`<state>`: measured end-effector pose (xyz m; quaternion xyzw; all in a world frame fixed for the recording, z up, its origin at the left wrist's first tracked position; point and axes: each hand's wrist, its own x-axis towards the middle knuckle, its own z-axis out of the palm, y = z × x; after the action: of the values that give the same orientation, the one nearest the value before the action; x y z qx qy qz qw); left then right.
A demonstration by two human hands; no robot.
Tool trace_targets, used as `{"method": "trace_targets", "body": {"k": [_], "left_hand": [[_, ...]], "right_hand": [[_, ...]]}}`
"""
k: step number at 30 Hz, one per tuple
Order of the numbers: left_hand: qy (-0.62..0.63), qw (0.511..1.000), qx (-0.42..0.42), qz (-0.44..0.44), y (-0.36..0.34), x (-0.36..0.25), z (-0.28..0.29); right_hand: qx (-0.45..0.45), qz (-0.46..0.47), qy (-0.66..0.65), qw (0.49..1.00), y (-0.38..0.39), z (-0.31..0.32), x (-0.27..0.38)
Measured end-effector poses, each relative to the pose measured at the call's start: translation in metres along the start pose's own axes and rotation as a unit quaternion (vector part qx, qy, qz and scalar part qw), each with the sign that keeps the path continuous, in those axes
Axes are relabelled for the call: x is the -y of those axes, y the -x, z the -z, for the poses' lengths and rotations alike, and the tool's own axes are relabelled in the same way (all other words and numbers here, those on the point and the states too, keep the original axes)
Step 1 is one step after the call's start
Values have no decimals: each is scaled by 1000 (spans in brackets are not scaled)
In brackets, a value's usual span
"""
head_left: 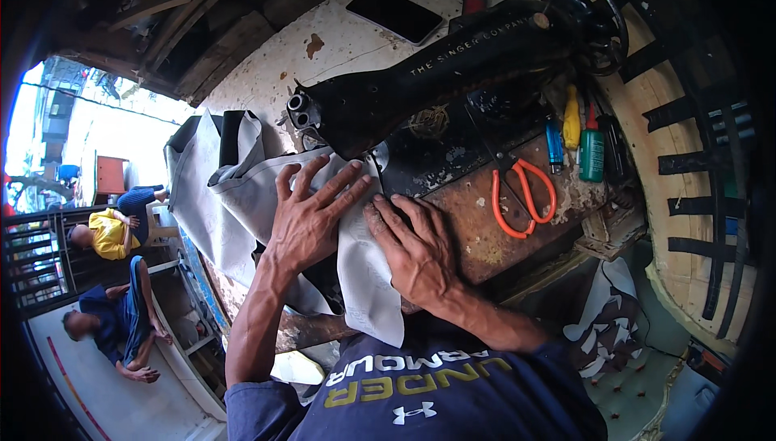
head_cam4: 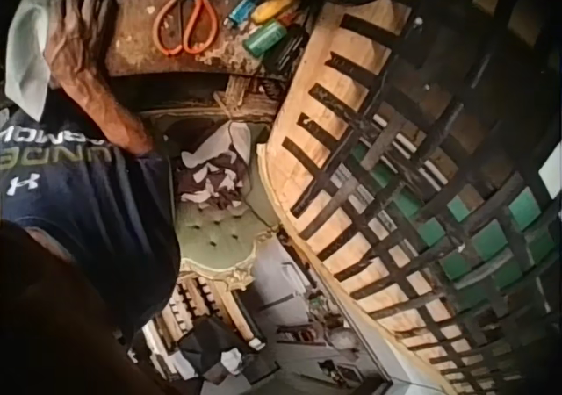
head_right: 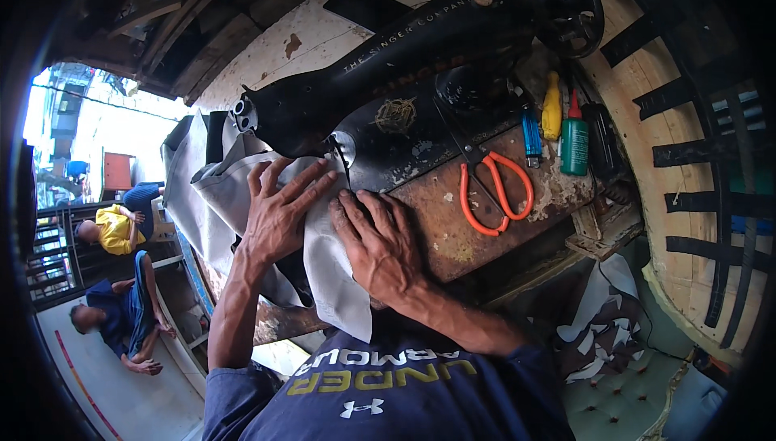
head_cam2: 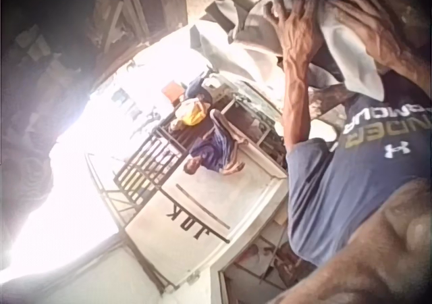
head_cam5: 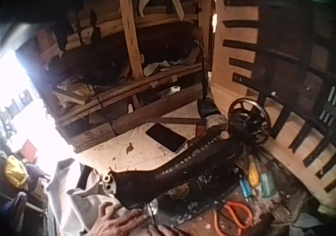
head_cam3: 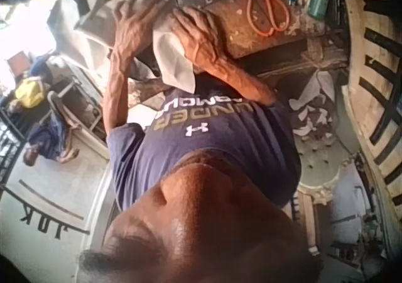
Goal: The person trims a fabric cover using scissors, aligns and folds the fabric edges by hand, and cuts along the edge with scissors.
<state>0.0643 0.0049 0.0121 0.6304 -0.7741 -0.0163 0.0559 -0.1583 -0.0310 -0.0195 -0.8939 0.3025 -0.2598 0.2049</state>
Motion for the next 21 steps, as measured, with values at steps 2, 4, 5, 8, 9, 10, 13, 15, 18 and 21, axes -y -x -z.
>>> {"method": "trace_targets", "body": {"k": [2, 4, 5, 8, 9, 10, 13, 15, 18, 21], "left_hand": [[8, 998, 51, 19, -3, -5, -5], [9, 998, 62, 18, -5, -8, -6], [20, 998, 60, 28, -6, -10, -5], [25, 998, 53, 31, -6, -9, -7], [19, 998, 49, 23, -5, -8, -8], [19, 998, 50, 23, -5, -9, -8], [17, 998, 54, 27, -7, -10, -7], [14, 998, 54, 31, -6, -10, -7], [23, 998, 44, 38, -7, -12, -8], [6, 998, 43, 42, -8, -13, -8]], "right_hand": [[-4, -1, -6, 1000, 3, 0, -3], [-8, -3, -13, 1000, 3, 0, -4], [-9, -4, -17, 1000, 3, 0, -4], [-5, 2, -13, 1000, 3, 2, -4], [-2, 8, -4, 1000, 3, 2, -4], [-1, 8, -5, 1000, 3, 1, -4], [-6, 3, -12, 1000, 3, 0, -4], [-2, 0, -13, 1000, 3, 1, -3], [-4, -1, -13, 1000, 1, 1, -5], [0, -10, -17, 1000, 1, 1, -4]]}}
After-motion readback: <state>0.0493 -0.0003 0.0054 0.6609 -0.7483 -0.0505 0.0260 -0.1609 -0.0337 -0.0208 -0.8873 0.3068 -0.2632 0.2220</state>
